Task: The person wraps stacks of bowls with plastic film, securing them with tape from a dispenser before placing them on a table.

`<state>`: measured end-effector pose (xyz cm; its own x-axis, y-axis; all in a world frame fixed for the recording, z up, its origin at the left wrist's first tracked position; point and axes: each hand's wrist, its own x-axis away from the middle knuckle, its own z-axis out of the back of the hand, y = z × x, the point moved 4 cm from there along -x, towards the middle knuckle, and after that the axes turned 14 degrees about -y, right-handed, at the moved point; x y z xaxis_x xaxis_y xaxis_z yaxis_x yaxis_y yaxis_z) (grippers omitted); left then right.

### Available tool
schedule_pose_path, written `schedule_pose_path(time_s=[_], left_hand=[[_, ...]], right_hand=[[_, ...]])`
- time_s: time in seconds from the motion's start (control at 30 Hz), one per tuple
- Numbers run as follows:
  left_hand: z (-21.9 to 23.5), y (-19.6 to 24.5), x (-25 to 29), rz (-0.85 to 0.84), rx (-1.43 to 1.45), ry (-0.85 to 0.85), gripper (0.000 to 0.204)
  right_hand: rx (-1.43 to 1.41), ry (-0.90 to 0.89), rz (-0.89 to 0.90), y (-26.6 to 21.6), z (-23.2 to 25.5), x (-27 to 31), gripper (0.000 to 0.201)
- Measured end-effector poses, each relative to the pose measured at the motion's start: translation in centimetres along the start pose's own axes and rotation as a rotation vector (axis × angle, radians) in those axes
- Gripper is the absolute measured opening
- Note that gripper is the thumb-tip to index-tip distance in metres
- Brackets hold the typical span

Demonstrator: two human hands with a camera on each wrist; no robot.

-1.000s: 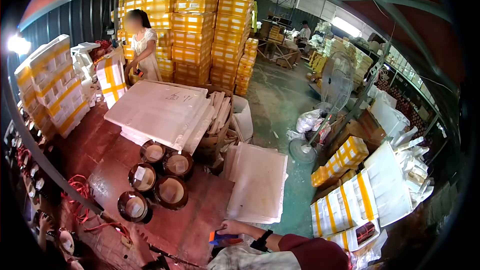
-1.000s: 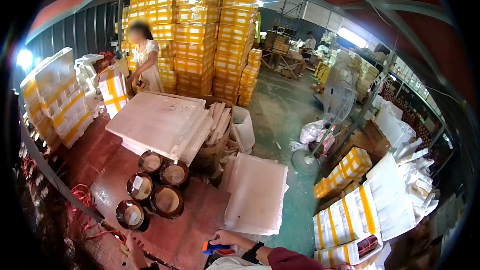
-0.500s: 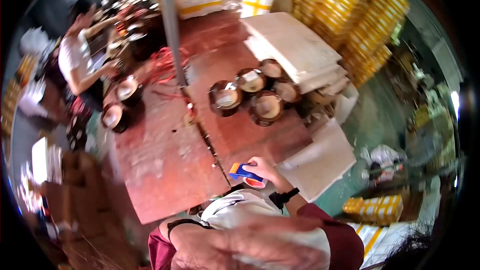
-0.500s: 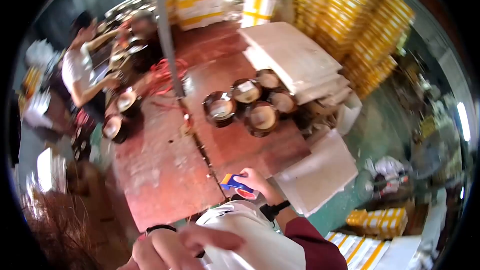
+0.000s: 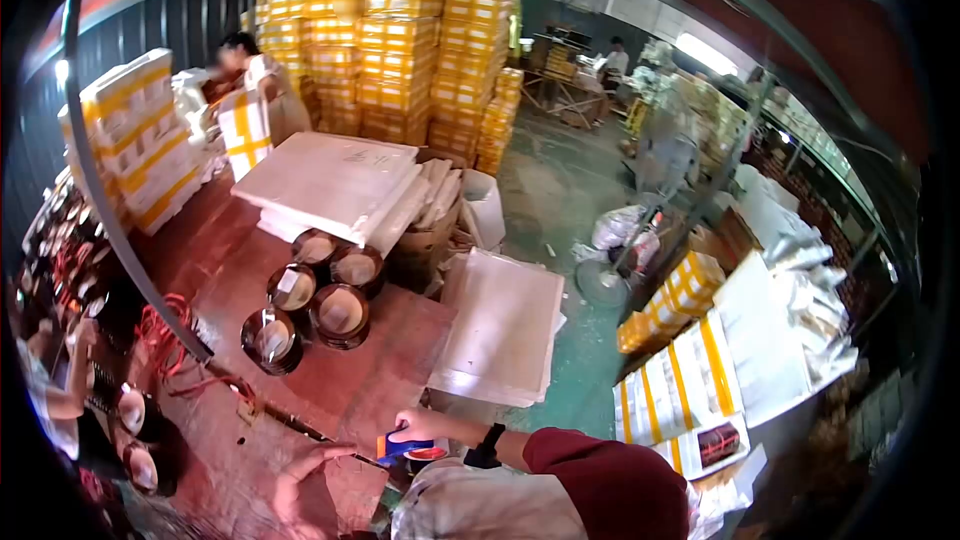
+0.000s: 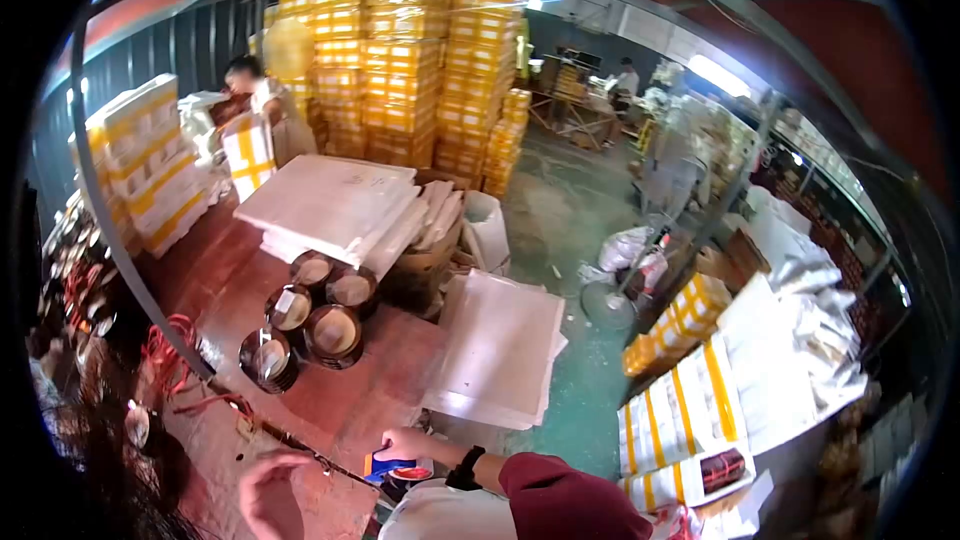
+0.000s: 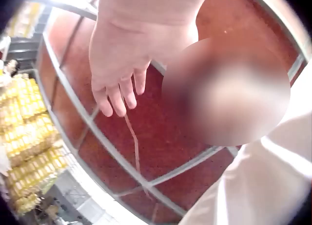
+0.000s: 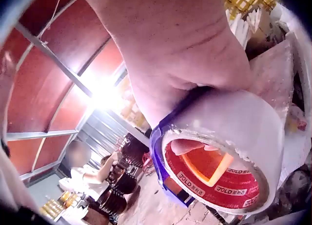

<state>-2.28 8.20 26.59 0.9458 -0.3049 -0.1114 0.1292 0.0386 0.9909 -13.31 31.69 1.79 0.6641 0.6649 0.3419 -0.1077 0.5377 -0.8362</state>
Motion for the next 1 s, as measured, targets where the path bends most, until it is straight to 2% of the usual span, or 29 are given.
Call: schedule_pose_path(time_s=[0.07,0.17,0.2,0.33,0.5,0.57,0.63,0.67,0.7,0.73,0.77,0.8,0.83,0.9,1.0], left_hand=[[-0.1,-7.9,2.7,0.253,-0.203,0.002,0.043],[-0.6,-17.0,8.7,0.505,-0.376,0.078,0.041],[-0.7,-19.0,10.4,0.574,-0.406,0.112,0.040],[-0.4,-23.0,15.3,0.783,-0.443,0.284,0.037],[0.4,-24.4,18.6,0.923,-0.419,0.520,0.033],[0.3,-24.7,19.8,0.946,-0.389,0.607,0.032],[0.0,-25.6,22.3,1.018,-0.327,0.734,0.030],[-0.3,-25.9,24.4,1.106,-0.276,0.830,0.029],[-1.0,-26.1,25.9,1.314,-0.193,0.953,0.029],[-1.5,-25.8,26.1,1.737,-0.081,1.070,0.028],[-2.2,-25.9,27.3,1.906,0.035,1.103,0.027],[-3.0,-27.6,29.6,1.279,0.164,1.054,0.026],[-3.8,-27.5,30.3,0.650,0.190,0.946,0.025],[-3.3,-29.7,29.7,0.813,-0.049,0.802,0.030],[-1.9,-30.7,28.4,0.821,-0.052,0.817,0.033]], right_hand=[[0.040,0.021,-0.070,-0.4,-0.2,1.2,0.050],[-0.029,0.006,-0.109,-1.3,-0.3,3.6,0.051],[0.039,0.033,-0.079,1.1,-1.3,3.1,0.056],[0.039,-0.092,-0.181,-3.0,-2.1,4.2,0.062],[0.052,-0.293,0.026,-4.4,-7.4,-2.4,0.054],[0.123,-0.366,0.111,-6.3,-9.6,-5.5,0.050],[0.185,-0.496,0.121,-10.2,-11.4,-7.4,0.044],[0.196,-0.601,0.201,-11.3,-12.9,-8.7,0.045],[0.069,-0.651,0.127,-15.5,-12.0,-7.3,0.044],[0.002,-0.734,0.192,-12.9,-15.7,-10.2,0.042],[0.055,-0.738,0.224,-12.1,-17.6,-11.6,0.040],[0.089,-0.754,0.239,-11.6,-18.6,-13.0,0.041],[0.118,-0.751,0.239,-11.2,-19.5,-13.6,0.043],[0.079,-0.808,0.196,-14.0,-18.3,-13.5,0.051],[0.169,-0.837,0.202,-12.3,-19.2,-16.3,0.054]])
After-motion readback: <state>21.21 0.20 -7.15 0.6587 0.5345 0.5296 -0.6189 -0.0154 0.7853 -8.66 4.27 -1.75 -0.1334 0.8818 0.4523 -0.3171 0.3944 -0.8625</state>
